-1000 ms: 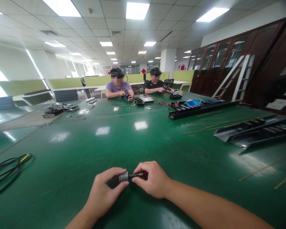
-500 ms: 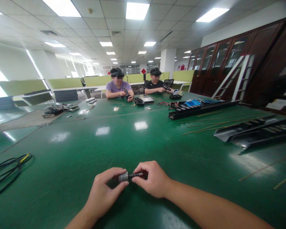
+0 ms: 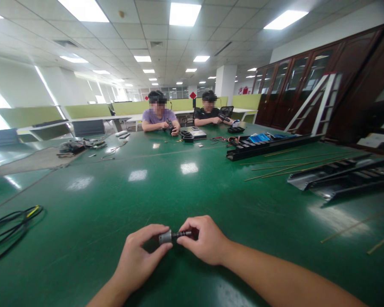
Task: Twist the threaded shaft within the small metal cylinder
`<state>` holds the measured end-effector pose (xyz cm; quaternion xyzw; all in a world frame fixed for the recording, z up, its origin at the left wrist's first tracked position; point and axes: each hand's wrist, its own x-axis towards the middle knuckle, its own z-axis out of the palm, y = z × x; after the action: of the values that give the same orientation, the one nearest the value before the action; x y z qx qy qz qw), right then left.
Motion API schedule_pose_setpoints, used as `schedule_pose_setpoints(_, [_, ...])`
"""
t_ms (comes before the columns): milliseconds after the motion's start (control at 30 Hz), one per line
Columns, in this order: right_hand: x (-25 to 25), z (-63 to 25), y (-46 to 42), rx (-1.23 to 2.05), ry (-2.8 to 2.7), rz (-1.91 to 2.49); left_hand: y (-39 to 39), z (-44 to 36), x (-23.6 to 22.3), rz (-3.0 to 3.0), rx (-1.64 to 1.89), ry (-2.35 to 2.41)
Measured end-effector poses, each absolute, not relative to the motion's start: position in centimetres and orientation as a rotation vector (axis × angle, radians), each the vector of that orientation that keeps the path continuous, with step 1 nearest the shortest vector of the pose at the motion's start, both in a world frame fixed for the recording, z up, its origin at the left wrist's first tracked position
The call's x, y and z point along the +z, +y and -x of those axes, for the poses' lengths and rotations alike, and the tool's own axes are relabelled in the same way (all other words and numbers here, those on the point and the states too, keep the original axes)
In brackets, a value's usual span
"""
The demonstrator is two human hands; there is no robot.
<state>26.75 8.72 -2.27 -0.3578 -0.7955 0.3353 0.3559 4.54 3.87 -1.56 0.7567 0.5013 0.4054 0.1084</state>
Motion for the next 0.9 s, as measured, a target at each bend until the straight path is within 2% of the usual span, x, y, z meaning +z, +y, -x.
schedule_pose_setpoints(900, [-2.27, -26.71, 8.78, 0.886, -2.024, 0.919, 3.84, -4.31, -1.51, -2.209, 1.215, 1.504])
